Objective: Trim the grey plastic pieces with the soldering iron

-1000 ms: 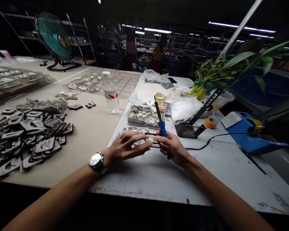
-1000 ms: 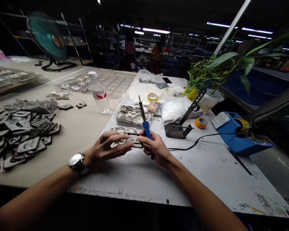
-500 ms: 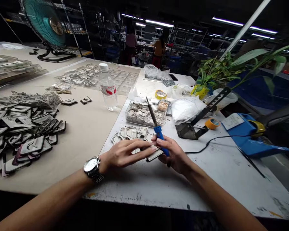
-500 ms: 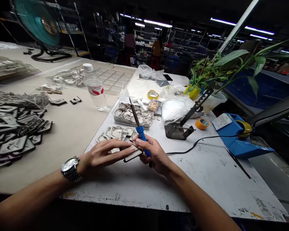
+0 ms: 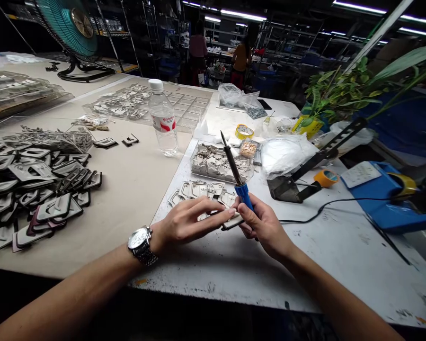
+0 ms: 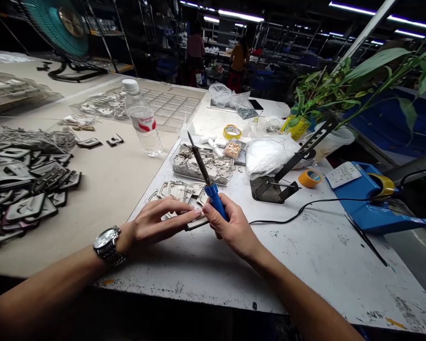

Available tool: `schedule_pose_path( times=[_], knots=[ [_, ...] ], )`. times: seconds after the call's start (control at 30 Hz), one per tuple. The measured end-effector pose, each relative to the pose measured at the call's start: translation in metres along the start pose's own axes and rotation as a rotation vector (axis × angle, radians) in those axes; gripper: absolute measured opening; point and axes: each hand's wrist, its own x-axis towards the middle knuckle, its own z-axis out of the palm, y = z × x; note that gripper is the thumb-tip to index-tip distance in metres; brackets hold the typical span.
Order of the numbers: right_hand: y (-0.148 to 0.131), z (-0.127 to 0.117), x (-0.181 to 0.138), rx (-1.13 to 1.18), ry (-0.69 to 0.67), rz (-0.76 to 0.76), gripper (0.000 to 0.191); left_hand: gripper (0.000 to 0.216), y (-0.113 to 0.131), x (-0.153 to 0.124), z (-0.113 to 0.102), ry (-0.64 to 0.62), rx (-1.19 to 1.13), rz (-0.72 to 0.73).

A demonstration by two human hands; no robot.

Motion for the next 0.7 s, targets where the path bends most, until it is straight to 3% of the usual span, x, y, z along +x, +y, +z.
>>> schedule_pose_path(
  times=[0.17, 0.33, 0.47, 0.6, 0.7],
  knots=[
    [0.001, -0.005, 0.003, 0.037, 0.026, 0.002, 0.039, 0.048, -0.001, 0.001, 0.002, 0.032, 0.023, -0.030],
    [0.002, 0.001, 0.003, 0.036, 0.036, 0.042, 0.043, 0.031, -0.002, 0.001, 0.004, 0.081, 0.026, -0.013],
    [0.000, 0.005, 0.003, -0.015, 0.059, 0.050, 0.046, 0.036, 0.002, 0.001, 0.008, 0.083, -0.065, -0.017],
    [-0.001, -0.006, 0.007, -0.048, 0.128, -0.017, 0.041, 0.047, 0.007, -0.001, 0.010, 0.085, -0.125, -0.104],
    [-0.002, -0.021, 0.015, -0.185, 0.260, -0.126, 0.042, 0.050, 0.007, -0.004, 0.013, 0.100, -0.133, -0.147]
  ],
)
